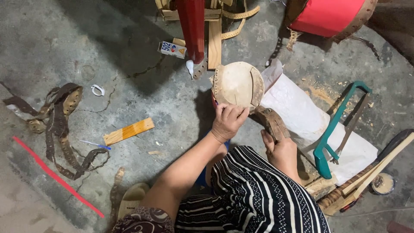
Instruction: Attaching a leather skin to a drum frame by stretching it and securing it with a hammer.
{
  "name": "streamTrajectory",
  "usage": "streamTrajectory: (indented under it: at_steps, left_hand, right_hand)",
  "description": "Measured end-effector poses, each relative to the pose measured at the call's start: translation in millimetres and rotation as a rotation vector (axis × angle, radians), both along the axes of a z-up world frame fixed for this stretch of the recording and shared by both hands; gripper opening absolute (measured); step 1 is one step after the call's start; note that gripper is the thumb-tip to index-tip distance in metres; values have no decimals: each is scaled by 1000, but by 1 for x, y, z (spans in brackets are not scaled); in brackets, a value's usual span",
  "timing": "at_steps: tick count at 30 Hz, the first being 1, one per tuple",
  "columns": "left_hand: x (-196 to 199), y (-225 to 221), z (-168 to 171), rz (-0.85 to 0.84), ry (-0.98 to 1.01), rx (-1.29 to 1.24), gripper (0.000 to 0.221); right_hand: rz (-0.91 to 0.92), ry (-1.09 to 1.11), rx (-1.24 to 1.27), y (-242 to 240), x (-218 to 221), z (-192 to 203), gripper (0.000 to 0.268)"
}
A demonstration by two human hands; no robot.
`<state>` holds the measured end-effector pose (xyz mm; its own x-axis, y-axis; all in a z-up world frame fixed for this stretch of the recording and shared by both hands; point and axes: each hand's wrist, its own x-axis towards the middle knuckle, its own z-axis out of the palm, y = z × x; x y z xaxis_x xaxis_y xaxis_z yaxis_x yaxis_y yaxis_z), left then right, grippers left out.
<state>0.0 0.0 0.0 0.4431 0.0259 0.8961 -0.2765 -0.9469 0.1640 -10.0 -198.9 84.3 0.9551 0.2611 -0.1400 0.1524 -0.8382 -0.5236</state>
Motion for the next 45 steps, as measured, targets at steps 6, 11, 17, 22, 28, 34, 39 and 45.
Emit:
streamTrajectory:
  at_steps: [6,11,17,22,28,34,39,45]
  left_hand:
    - [1,0,-6,-4,2,8,19]
    - [1,-2,-15,-1,4,8,13]
    - [2,-2,-10,10,-2,-2,6]
    - [0,-1,-9,1,31,-20,4]
    - [-1,0,-13,6,35,-10,7]
    - [-1,3,-9,-43,27,-30,10]
    - [-3,4,-6,-26,25,-56,9]
    - [1,5,-2,12,26,-18,9]
  right_hand:
    - [8,2,-2,0,-3,1,42]
    - [19,-1,-4,-2,-4,3,41]
    - [20,9,34,15,-3,22,43]
    - [1,84,40,32,-3,53,44]
    - [-6,76,-231,14,13,-2,57]
    - [63,-58,-212,20,-1,31,50]
    - [36,29,-259,17,6,-3,52]
    - [63,-42,-155,30,9,46,54]
